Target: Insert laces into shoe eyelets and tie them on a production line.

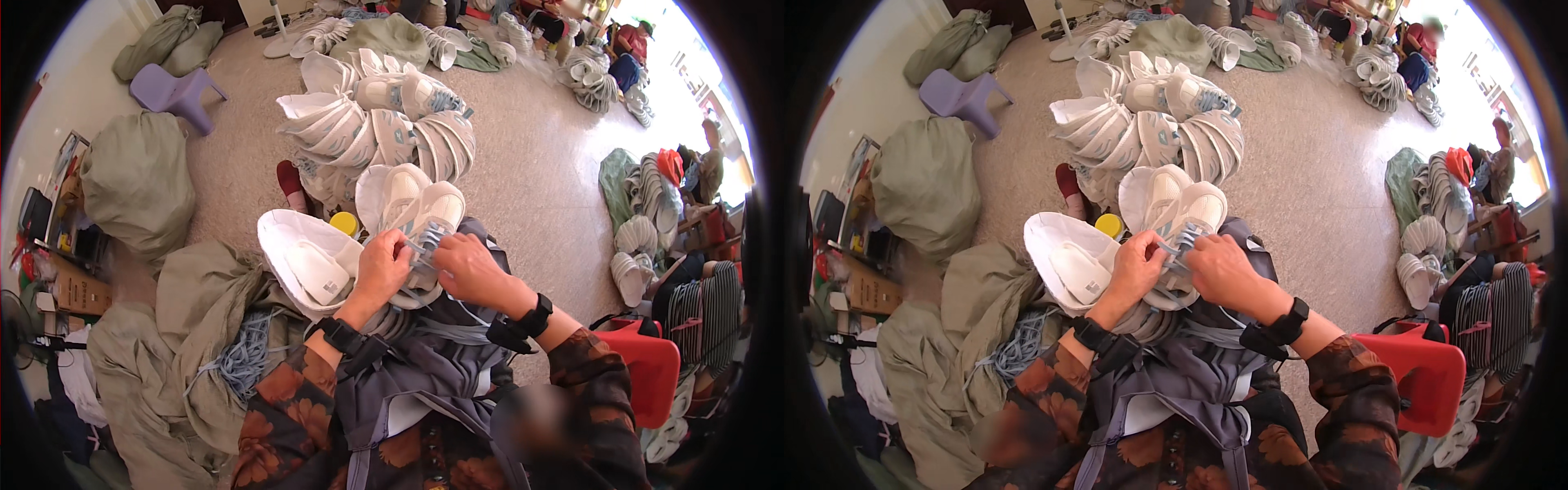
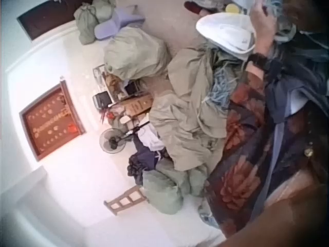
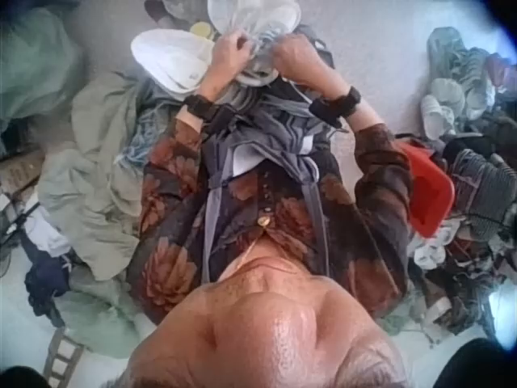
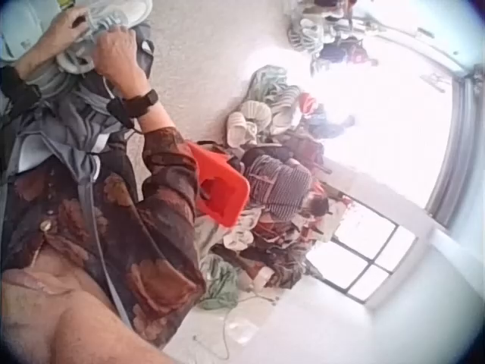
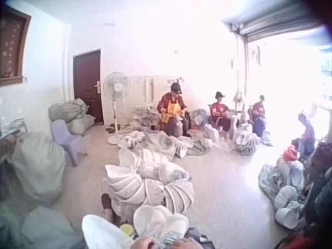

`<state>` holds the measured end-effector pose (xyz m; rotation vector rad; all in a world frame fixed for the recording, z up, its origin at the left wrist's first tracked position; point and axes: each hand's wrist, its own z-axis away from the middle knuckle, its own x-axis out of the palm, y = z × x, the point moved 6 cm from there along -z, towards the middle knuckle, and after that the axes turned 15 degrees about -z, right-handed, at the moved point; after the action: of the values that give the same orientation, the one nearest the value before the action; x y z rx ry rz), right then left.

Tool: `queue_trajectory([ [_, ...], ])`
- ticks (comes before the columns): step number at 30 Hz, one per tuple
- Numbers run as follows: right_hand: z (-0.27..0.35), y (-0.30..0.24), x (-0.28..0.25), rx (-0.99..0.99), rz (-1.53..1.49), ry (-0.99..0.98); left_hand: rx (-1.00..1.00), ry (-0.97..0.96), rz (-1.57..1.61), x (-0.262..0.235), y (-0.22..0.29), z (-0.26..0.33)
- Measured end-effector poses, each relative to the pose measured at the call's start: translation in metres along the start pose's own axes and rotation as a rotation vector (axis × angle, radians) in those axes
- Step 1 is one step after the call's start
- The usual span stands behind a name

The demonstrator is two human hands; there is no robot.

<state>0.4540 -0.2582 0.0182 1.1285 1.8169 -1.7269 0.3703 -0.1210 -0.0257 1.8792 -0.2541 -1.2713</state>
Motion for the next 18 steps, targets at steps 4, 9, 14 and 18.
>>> queue_trajectory([
  [4, -0.013, -0.003, -0.001, -0.067, 0.140, 0.002, 0.130, 0.104, -0.049, -0.011, 0.006, 0.008],
  [9, -0.017, -0.007, 0.001, -0.161, 0.418, 0.015, 0.053, 0.026, -0.015, -0.008, -0.002, 0.011],
  [14, -0.038, -0.022, -0.002, -0.242, 0.429, 0.042, 0.038, 0.034, -0.089, -0.008, 0.012, 0.009],
  [18, -0.040, -0.014, -0.003, -0.058, 0.096, 0.167, 0.155, 0.123, -0.216, -0.007, 0.009, 0.015],
])
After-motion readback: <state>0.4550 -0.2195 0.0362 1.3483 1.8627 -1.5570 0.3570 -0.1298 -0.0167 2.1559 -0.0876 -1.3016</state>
